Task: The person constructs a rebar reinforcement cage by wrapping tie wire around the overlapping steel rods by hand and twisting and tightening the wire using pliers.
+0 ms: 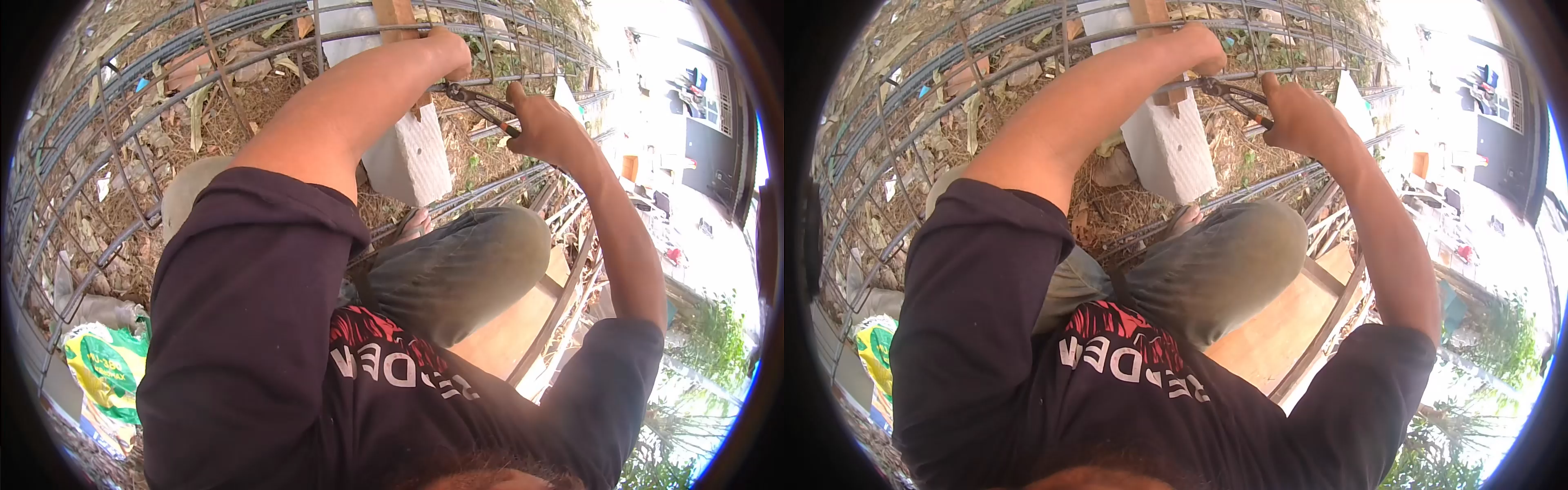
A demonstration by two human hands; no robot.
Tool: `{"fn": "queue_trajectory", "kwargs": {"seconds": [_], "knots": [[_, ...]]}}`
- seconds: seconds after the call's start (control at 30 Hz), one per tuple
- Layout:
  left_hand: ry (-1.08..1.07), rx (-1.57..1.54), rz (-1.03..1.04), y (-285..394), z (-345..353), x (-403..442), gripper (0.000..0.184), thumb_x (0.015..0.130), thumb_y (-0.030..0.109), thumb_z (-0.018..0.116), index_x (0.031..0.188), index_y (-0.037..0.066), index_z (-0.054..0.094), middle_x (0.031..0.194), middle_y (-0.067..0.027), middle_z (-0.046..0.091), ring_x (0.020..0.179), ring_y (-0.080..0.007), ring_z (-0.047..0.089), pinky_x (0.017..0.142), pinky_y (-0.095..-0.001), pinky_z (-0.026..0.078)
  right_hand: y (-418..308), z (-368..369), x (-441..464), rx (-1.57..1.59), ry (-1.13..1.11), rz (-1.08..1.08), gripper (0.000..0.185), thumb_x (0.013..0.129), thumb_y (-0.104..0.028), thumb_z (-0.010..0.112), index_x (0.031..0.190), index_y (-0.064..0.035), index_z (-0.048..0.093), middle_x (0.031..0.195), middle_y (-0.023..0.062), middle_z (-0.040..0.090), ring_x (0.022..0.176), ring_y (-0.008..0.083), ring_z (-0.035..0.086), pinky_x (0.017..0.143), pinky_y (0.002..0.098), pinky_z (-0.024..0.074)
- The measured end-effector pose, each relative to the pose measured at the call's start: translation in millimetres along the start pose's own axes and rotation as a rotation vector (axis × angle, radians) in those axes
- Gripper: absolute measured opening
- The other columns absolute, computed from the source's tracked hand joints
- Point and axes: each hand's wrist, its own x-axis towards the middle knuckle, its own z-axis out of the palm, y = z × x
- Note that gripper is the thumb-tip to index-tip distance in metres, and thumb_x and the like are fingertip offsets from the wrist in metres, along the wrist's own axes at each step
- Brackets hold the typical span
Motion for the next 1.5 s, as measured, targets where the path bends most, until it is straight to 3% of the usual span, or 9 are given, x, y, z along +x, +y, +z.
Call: {"fn": "queue_trajectory", "kwargs": {"seconds": [0.23,0.37,0.57,0.77,0.9,1.0,1.13,1.33,1.5], "knots": [[0.024,-0.005,-0.004,0.8,-1.2,-5.1,0.029,0.096,0.019,0.059,0.118,0.014,0.077,0.114,-0.0029,0.076,0.106,-0.0289,0.072,0.084,-0.0498,0.060,-2.4,30.9,-13.8,-0.513,0.569,-0.156,0.028,0.099,-0.016,0.059,0.125,-0.0071,0.062,0.105,0.0141,0.067,0.098,0.0293,0.070,0.079,0.0474,0.0590],[0.033,-0.031,-0.033,3.9,-0.9,-3.7,0.027,0.093,0.020,0.064,0.115,0.017,0.079,0.110,-0.0032,0.077,0.101,-0.0290,0.073,0.081,-0.0488,0.059,4.3,29.2,-12.5,0.193,0.059,0.035,0.030,0.101,-0.025,0.061,0.108,0.0034,0.067,0.079,0.0159,0.070,0.071,0.0310,0.069,0.069,0.0460,0.0542],[0.015,-0.103,-0.048,-1.3,-1.6,8.0,0.026,0.090,0.019,0.065,0.112,0.018,0.080,0.108,-0.0045,0.077,0.098,-0.0299,0.072,0.079,-0.0488,0.059,-3.4,172.1,2.0,0.959,0.282,0.163,0.051,0.107,-0.044,0.056,0.111,0.0058,0.065,0.063,0.0205,0.058,0.060,0.0325,0.062,0.061,0.0448,0.0485],[0.024,-0.093,-0.032,0.6,2.8,3.0,0.027,0.088,0.013,0.062,0.109,0.014,0.080,0.107,-0.0080,0.077,0.097,-0.0316,0.072,0.078,-0.0497,0.059,-38.5,244.6,42.8,0.938,0.646,0.159,0.052,0.107,-0.045,0.051,0.131,0.0010,0.061,0.075,0.0207,0.068,0.071,0.0399,0.070,0.063,0.0455,0.0521],[0.009,-0.048,-0.029,-1.9,3.1,6.4,0.028,0.087,0.010,0.061,0.108,0.010,0.079,0.108,-0.0112,0.077,0.097,-0.0333,0.072,0.076,-0.0504,0.059,-38.9,219.4,18.3,0.992,0.493,0.219,0.048,0.108,-0.042,0.052,0.122,0.0025,0.063,0.075,0.0156,0.070,0.068,0.0281,0.071,0.062,0.0404,0.0527],[0.002,-0.054,-0.014,-3.1,1.2,5.7,0.028,0.086,0.008,0.061,0.108,0.008,0.079,0.109,-0.0122,0.076,0.096,-0.0338,0.072,0.075,-0.0507,0.059,-38.3,188.0,0.4,1.517,0.366,0.164,0.053,0.106,-0.053,0.054,0.097,-0.0020,0.065,0.063,0.0003,0.057,0.056,0.0103,0.051,0.054,0.0291,0.0414],[-0.010,-0.044,-0.030,-2.9,3.5,8.0,0.044,0.079,0.013,0.066,0.120,0.023,0.078,0.125,-0.0057,0.074,0.111,-0.0277,0.071,0.085,-0.0468,0.056,-2.7,154.7,-6.2,1.335,-0.020,0.111,0.055,0.094,-0.050,0.075,0.102,0.0032,0.064,0.067,0.0064,0.064,0.059,0.0129,0.062,0.057,0.0289,0.0496],[0.045,-0.026,-0.021,-2.8,-0.8,-4.9,0.032,0.088,0.020,0.060,0.113,0.019,0.079,0.119,-0.0070,0.076,0.109,-0.0311,0.072,0.089,-0.0473,0.057,-19.0,106.1,-23.5,0.742,0.242,0.182,0.048,0.092,-0.031,0.077,0.113,0.0087,0.061,0.064,0.0108,0.064,0.053,0.0166,0.064,0.055,0.0389,0.0526],[0.044,-0.052,-0.005,-4.6,2.7,0.6,0.033,0.088,0.021,0.061,0.116,0.021,0.079,0.120,-0.0052,0.076,0.111,-0.0299,0.072,0.090,-0.0493,0.057,-1.0,148.3,-20.6,1.656,0.103,0.210,0.040,0.099,-0.032,0.065,0.124,-0.0012,0.061,0.082,0.0079,0.067,0.069,0.0180,0.063,0.067,0.0307,0.0527]]}}
